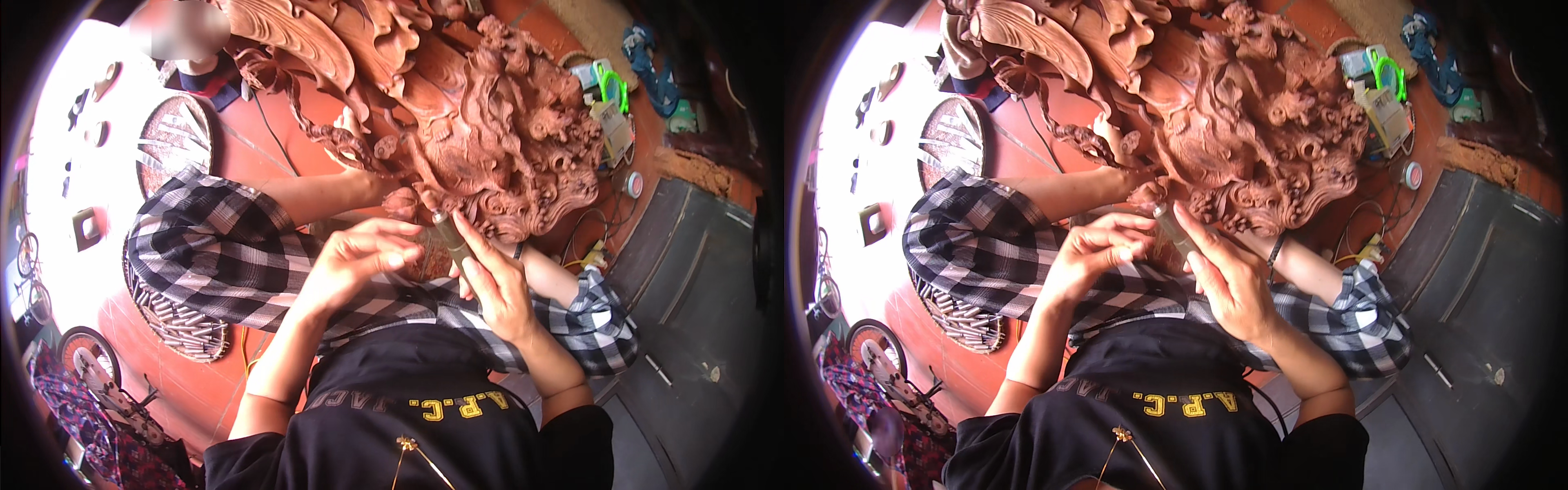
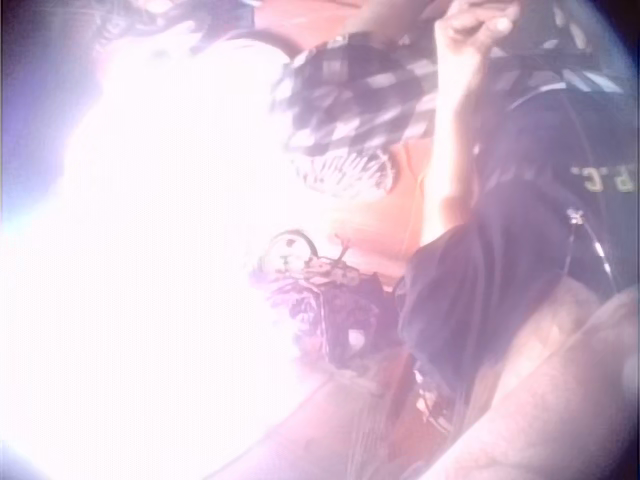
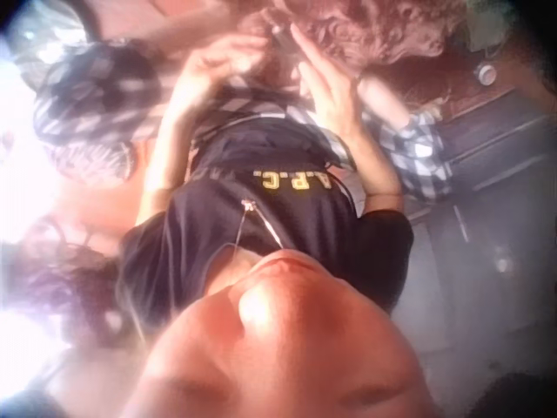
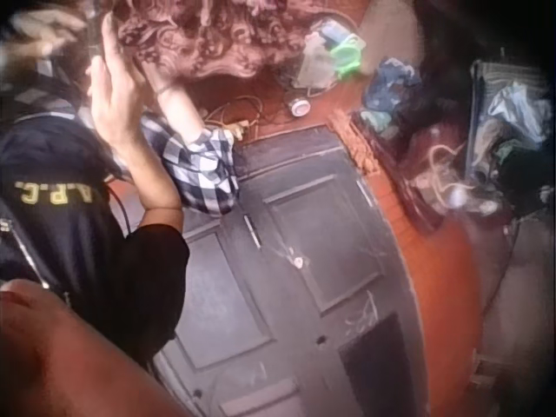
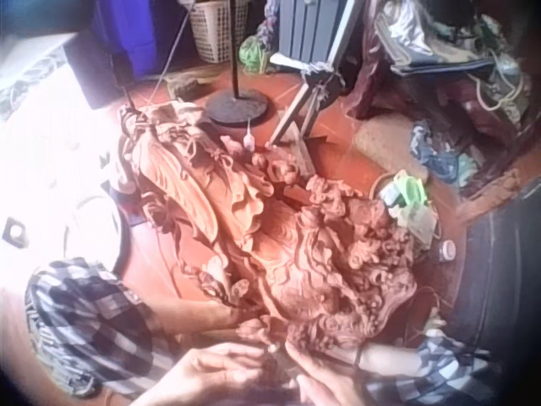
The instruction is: The person carves a large wooden sculpture using a rotary tool and hand tools. They refine details on the surface, apply glue to small components, and adjust parts of the sculpture.
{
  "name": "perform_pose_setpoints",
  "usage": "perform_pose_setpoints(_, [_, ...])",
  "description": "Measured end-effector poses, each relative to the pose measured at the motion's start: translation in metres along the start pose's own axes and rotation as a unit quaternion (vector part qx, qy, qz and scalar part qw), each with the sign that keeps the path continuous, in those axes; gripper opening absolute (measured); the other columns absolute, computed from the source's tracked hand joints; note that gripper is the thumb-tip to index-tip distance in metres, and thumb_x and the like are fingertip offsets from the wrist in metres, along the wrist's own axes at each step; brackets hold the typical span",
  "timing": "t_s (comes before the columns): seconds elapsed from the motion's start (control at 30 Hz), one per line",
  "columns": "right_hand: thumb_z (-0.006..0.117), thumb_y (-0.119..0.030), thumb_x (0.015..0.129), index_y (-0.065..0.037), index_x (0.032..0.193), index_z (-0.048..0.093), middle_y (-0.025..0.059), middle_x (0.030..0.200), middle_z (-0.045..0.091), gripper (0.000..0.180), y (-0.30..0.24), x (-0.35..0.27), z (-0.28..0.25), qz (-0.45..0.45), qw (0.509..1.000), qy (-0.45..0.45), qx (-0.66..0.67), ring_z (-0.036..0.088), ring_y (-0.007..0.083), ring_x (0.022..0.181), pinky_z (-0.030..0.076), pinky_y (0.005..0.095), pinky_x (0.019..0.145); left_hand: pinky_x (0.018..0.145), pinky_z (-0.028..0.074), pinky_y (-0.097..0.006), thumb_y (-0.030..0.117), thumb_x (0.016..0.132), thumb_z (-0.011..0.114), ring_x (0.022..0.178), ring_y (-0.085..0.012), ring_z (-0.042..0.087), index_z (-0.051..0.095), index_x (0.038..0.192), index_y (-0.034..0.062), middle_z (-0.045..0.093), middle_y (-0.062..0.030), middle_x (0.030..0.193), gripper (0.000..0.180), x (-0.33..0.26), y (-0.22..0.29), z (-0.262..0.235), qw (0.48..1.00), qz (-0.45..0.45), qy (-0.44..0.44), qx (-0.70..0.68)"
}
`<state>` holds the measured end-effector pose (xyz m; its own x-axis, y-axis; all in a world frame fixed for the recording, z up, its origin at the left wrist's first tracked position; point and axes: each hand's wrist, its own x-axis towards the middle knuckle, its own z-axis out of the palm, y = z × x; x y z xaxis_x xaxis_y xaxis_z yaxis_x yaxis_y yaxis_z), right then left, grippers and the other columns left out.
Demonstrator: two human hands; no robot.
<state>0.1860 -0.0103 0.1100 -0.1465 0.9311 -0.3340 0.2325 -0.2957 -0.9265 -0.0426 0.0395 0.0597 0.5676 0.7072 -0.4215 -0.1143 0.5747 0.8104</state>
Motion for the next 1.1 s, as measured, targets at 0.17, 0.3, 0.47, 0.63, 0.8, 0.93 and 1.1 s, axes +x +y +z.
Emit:
perform_pose_setpoints(0.17, [0.055, -0.004, 0.095, -0.004, 0.142, 0.05, 0.02, 0.122, 0.063, 0.047, 0.006, -0.002, 0.004, -0.113, 0.984, 0.047, -0.126, 0.065, 0.0346, 0.103, 0.05, 0.0396, 0.09, 0.094, 0.049, -0.034, 0.012, 0.089, 0.071, 0.109, -0.0191, 0.062, 0.074, 0.105, 0.0005, 0.059, -0.0116, 0.131, 0.02, 0.004, 0.007, 0.047, 0.979, -0.025, -0.02, -0.204])
perform_pose_setpoints(0.3, [0.056, -0.013, 0.098, 0.004, 0.15, 0.03, 0.0215, 0.113, 0.066, 0.06, 0.011, -0.009, 0.007, -0.095, 0.979, 0.111, -0.142, 0.067, 0.0343, 0.101, 0.051, 0.0398, 0.089, 0.091, 0.054, -0.032, 0.011, 0.092, 0.067, 0.104, -0.0182, 0.064, 0.073, 0.108, 0.0018, 0.062, -0.009, 0.126, 0.019, 0.012, -0.001, 0.065, 0.972, -0.023, -0.008, -0.233])
perform_pose_setpoints(0.47, [0.056, -0.013, 0.099, 0.004, 0.153, 0.013, 0.0216, 0.108, 0.067, 0.071, 0.005, -0.011, 0.0, -0.118, 0.977, 0.105, -0.146, 0.068, 0.0326, 0.099, 0.051, 0.0377, 0.087, 0.096, 0.049, -0.031, 0.007, 0.091, 0.067, 0.109, -0.0175, 0.061, 0.072, 0.112, 0.0008, 0.062, -0.0095, 0.127, 0.022, 0.017, 0.005, 0.074, 0.968, 0.038, -0.036, -0.244])
perform_pose_setpoints(0.63, [0.057, -0.013, 0.099, 0.005, 0.152, 0.014, 0.0239, 0.115, 0.066, 0.071, 0.005, -0.016, -0.006, -0.102, 0.975, 0.087, -0.176, 0.067, 0.0346, 0.106, 0.053, 0.0385, 0.088, 0.096, 0.05, -0.033, 0.006, 0.09, 0.069, 0.107, -0.0179, 0.062, 0.073, 0.107, -0.0013, 0.064, -0.0079, 0.118, 0.019, 0.019, 0.008, 0.074, 0.969, 0.034, -0.04, -0.242])
perform_pose_setpoints(0.8, [0.063, -0.023, 0.096, 0.006, 0.153, 0.011, 0.025, 0.115, 0.066, 0.082, 0.009, -0.024, -0.027, -0.049, 0.995, 0.018, -0.083, 0.067, 0.0327, 0.108, 0.051, 0.0375, 0.091, 0.093, 0.044, -0.032, 0.007, 0.086, 0.073, 0.108, -0.0177, 0.057, 0.076, 0.096, -0.001, 0.067, -0.0097, 0.104, 0.013, 0.02, 0.016, 0.066, 0.984, 0.046, -0.086, -0.15])
perform_pose_setpoints(0.93, [0.064, -0.023, 0.095, 0.007, 0.125, 0.051, 0.0116, 0.092, 0.069, 0.044, -0.007, -0.021, -0.096, -0.081, 0.965, 0.204, -0.14, 0.067, 0.0175, 0.082, 0.054, 0.031, 0.077, 0.094, 0.042, -0.034, 0.006, 0.085, 0.073, 0.108, -0.0208, 0.057, 0.077, 0.096, 0.0001, 0.071, -0.0112, 0.099, 0.014, 0.024, 0.009, 0.064, 0.98, 0.08, -0.103, -0.15])
perform_pose_setpoints(1.1, [0.077, -0.011, 0.085, -0.008, 0.089, 0.057, -0.0044, 0.072, 0.053, 0.021, 0.046, 0.032, -0.249, 0.061, 0.893, 0.439, -0.077, 0.049, 0.0037, 0.06, 0.04, 0.0194, 0.053, 0.091, 0.045, -0.031, 0.006, 0.082, 0.075, 0.104, -0.0196, 0.059, 0.076, 0.093, -0.0024, 0.071, -0.0113, 0.096, 0.014, 0.035, 0.001, 0.061, 0.988, 0.01, -0.105, -0.11])
